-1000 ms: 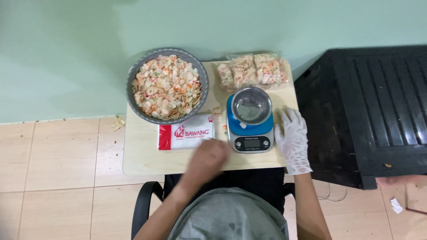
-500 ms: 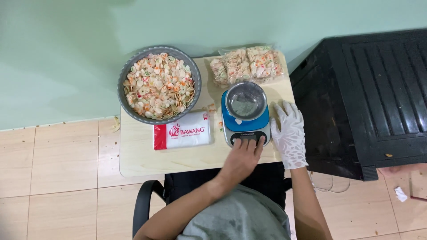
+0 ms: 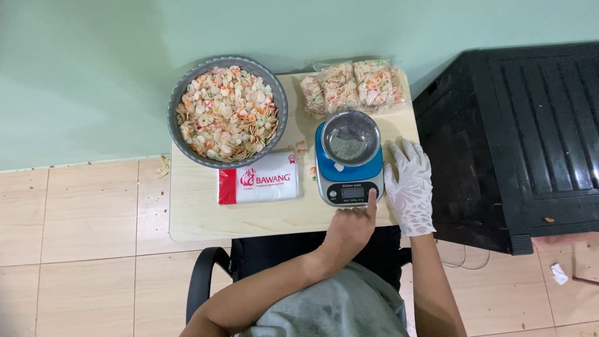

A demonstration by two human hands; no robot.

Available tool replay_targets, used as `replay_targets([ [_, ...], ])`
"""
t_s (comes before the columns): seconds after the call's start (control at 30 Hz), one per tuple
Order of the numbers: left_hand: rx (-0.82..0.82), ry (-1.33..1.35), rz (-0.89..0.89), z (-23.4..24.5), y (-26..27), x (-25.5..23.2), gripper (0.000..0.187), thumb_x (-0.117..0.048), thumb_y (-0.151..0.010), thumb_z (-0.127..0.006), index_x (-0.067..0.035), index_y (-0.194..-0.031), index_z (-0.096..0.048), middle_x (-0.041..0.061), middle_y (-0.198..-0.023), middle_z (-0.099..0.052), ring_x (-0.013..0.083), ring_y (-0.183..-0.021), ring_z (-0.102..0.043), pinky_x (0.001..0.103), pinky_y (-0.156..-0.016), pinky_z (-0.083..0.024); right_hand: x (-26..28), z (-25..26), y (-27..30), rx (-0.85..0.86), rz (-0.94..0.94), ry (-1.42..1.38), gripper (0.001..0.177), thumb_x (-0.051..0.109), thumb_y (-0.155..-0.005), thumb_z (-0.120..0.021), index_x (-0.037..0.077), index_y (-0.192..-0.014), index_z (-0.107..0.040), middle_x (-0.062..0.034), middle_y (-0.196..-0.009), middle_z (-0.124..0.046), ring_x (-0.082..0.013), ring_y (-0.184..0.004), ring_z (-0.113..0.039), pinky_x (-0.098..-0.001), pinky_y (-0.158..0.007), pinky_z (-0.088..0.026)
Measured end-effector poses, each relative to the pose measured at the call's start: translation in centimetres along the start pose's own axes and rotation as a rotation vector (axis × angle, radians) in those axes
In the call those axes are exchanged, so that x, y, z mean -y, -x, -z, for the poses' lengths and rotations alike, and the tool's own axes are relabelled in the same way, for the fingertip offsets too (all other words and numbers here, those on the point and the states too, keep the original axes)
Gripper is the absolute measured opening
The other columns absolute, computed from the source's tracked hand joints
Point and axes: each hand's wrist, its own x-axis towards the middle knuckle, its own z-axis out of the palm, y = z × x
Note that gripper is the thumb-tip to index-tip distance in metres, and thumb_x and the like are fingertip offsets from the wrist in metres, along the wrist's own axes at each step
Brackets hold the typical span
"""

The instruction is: Weighing portions of snacks on a digital scale and transferring them into plastic bags for packaging.

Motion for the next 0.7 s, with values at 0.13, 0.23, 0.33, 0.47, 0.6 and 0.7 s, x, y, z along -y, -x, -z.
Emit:
replay_targets([
  [0.13,-0.014,0.020,0.006,1.1,0.0,0.2,0.063,-0.005,-0.085,-0.055,0.008,-0.147,-0.049,0.007,-0.055,-0.060,0.0196,-0.044,-0.060,0.036,-0.043,-0.049,-0.1,-0.1,0.0,-0.002,0.001,-0.011,0.042,0.032,-0.102,-0.058,0.017,-0.141,-0.062,-0.0108,-0.151,-0.052,-0.0299,-0.148,-0.038,-0.0435,-0.125,-0.026],
  [0.23,-0.008,-0.018,0.008,1.2,-0.1,0.1,0.065,-0.007,-0.083,-0.056,0.006,-0.147,-0.050,0.004,-0.054,-0.059,0.0180,-0.043,-0.060,0.035,-0.043,-0.049,0.0,0.0,0.1,-0.026,0.004,-0.007,0.042,0.031,-0.102,-0.060,0.016,-0.141,-0.063,-0.0116,-0.150,-0.053,-0.0305,-0.147,-0.038,-0.0439,-0.125,-0.026],
  [0.33,0.012,-0.024,0.006,1.1,-0.1,0.1,0.066,-0.007,-0.083,-0.056,0.005,-0.147,-0.050,0.004,-0.053,-0.058,0.0178,-0.044,-0.060,0.034,-0.043,-0.050,0.0,0.0,0.1,-0.015,-0.004,-0.021,0.042,0.032,-0.102,-0.059,0.017,-0.141,-0.063,-0.0105,-0.151,-0.052,-0.0295,-0.147,-0.038,-0.0428,-0.125,-0.026],
  [0.47,0.018,-0.028,-0.008,1.1,0.0,0.3,0.066,-0.006,-0.083,-0.055,0.005,-0.148,-0.049,0.004,-0.053,-0.058,0.0177,-0.043,-0.059,0.033,-0.043,-0.049,-0.2,-0.3,0.2,-0.014,-0.002,-0.020,0.042,0.032,-0.103,-0.059,0.017,-0.142,-0.062,-0.0102,-0.152,-0.051,-0.0292,-0.148,-0.037,-0.0432,-0.125,-0.025],
  [0.6,0.031,0.030,-0.017,1.0,-0.1,0.8,0.063,-0.006,-0.085,-0.055,0.003,-0.147,-0.051,0.005,-0.053,-0.059,0.0181,-0.042,-0.059,0.033,-0.041,-0.048,-0.4,-0.5,0.1,-0.017,-0.001,-0.023,0.043,0.032,-0.102,-0.060,0.018,-0.143,-0.062,-0.0101,-0.151,-0.052,-0.0299,-0.148,-0.038,-0.0438,-0.125,-0.026],
  [0.7,-0.220,0.125,-0.078,1.2,-0.1,2.7,0.058,-0.007,-0.081,-0.059,-0.001,-0.139,-0.061,0.007,-0.052,-0.052,0.0212,-0.037,-0.053,0.036,-0.038,-0.042,0.3,0.4,-0.1,0.055,-0.054,-0.015,0.044,0.036,-0.104,-0.055,0.020,-0.144,-0.060,-0.0087,-0.152,-0.050,-0.0293,-0.148,-0.037,-0.0432,-0.126,-0.025],
])
